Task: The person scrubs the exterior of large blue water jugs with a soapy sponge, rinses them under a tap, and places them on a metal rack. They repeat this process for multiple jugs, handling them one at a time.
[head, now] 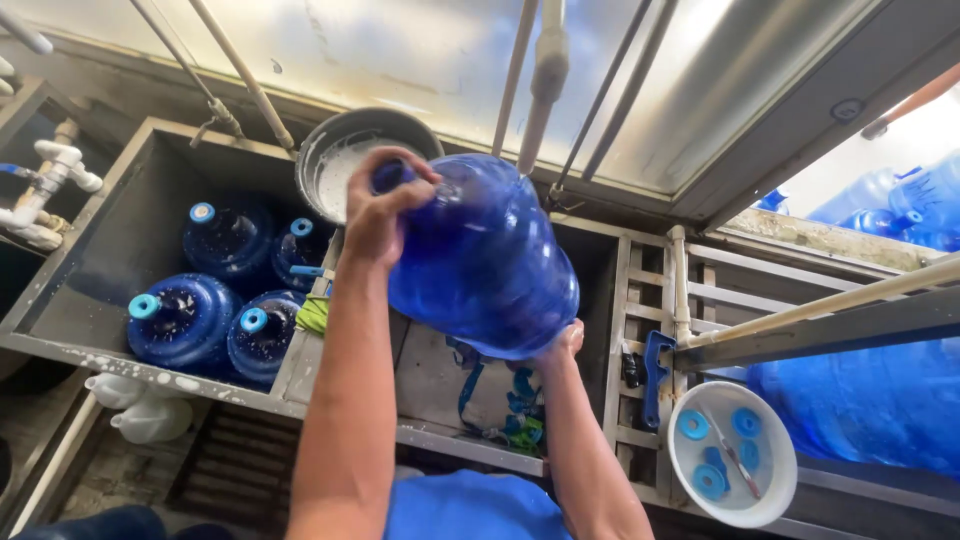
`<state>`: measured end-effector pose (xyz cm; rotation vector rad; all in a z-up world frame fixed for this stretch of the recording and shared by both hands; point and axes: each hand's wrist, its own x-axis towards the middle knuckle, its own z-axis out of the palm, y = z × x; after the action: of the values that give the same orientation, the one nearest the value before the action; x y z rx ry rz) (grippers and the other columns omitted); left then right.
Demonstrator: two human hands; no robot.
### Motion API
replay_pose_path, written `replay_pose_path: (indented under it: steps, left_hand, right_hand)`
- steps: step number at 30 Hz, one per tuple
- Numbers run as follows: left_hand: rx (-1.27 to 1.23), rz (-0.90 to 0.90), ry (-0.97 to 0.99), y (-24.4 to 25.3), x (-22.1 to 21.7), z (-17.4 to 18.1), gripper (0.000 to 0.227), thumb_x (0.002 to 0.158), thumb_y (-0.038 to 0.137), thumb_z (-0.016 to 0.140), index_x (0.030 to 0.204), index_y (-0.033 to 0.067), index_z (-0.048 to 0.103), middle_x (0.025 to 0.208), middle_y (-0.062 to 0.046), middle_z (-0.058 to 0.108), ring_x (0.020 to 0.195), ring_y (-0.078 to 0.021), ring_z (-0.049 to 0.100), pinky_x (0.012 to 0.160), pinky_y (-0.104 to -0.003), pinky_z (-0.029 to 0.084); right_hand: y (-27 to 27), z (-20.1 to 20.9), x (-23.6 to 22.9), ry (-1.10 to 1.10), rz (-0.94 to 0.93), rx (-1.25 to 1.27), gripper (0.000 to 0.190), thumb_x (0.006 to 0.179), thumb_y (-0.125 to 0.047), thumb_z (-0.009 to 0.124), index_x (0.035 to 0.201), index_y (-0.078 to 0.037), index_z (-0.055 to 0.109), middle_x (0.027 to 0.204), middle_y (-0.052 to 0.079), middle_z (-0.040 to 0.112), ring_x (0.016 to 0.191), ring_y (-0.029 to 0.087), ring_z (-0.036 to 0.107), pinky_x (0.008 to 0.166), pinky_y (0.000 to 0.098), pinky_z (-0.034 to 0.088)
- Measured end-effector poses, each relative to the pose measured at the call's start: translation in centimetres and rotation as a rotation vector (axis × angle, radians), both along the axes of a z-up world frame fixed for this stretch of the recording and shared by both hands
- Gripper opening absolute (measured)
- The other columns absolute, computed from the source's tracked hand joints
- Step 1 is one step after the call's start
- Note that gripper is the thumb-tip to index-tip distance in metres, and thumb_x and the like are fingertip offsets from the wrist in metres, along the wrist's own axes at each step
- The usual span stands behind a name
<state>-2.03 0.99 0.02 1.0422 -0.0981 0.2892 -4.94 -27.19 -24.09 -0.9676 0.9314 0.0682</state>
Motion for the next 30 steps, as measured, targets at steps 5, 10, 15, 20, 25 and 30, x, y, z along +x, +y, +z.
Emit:
replay_pose_path:
  steps: [5,10,15,20,25,30]
  left_hand:
    - [-0.134,0.714,0.373,-0.3,-0.7,-0.5,0.037,0.064,-0.003,0.076,0.098,0.0072,0.067,0.089,-0.009,0.071,0.079,-0.0222,0.071,0.080,-0.039,0.064]
    - [0.022,-0.086,-0.101,-0.4,-3.5,2.3,0.039,0.070,-0.005,0.074,0.106,0.0065,0.066,0.101,-0.011,0.072,0.098,-0.0216,0.073,0.102,-0.038,0.059]
    - [-0.078,0.436,0.082,0.1,-3.2,0.3,0.035,0.067,-0.006,0.077,0.098,0.0027,0.063,0.090,-0.013,0.069,0.081,-0.0247,0.069,0.084,-0.040,0.059]
    - [0.059,-0.188,-0.230,0.3,-6.5,4.0,0.036,0.069,-0.007,0.072,0.103,0.0015,0.066,0.098,-0.012,0.068,0.102,-0.0261,0.071,0.103,-0.040,0.058]
    - [-0.083,0.412,-0.111,0.4,-10.6,4.6,0.035,0.072,-0.012,0.073,0.101,0.0019,0.059,0.091,-0.013,0.066,0.089,-0.0269,0.066,0.095,-0.043,0.055]
    - [0.145,0.307,-0.257,-0.6,-15.7,8.7,0.038,0.067,-0.003,0.064,0.104,0.0080,0.060,0.090,-0.009,0.066,0.091,-0.0223,0.066,0.103,-0.037,0.054]
  right_hand:
    - [0.2,3.1,-0.9,0.061,-0.001,0.026,0.053,0.094,-0.038,0.050,0.128,-0.001,0.066,0.133,0.016,0.069,0.117,0.032,0.068,0.099,0.0509,0.057]
    - [0.7,5.1,-1.7,0.123,0.025,0.046,0.050,0.092,-0.035,0.052,0.126,-0.002,0.067,0.129,0.018,0.070,0.111,0.034,0.069,0.094,0.0544,0.058]
    - [0.4,4.3,-1.8,0.022,0.001,0.218,0.046,0.095,-0.032,0.049,0.124,-0.003,0.067,0.125,0.016,0.070,0.109,0.034,0.069,0.094,0.0544,0.058]
    - [-0.1,3.0,-0.3,-0.081,-0.020,0.377,0.042,0.097,-0.030,0.046,0.122,-0.004,0.067,0.121,0.015,0.071,0.107,0.034,0.070,0.093,0.0544,0.058]
    - [-1.1,1.5,2.7,-0.195,0.146,0.392,0.041,0.097,-0.033,0.043,0.115,-0.006,0.067,0.113,0.015,0.072,0.102,0.032,0.071,0.093,0.0511,0.058]
    - [-0.3,1.6,5.8,-0.202,0.372,0.403,0.042,0.099,-0.042,0.042,0.102,-0.008,0.067,0.103,0.015,0.073,0.097,0.031,0.070,0.091,0.0524,0.058]
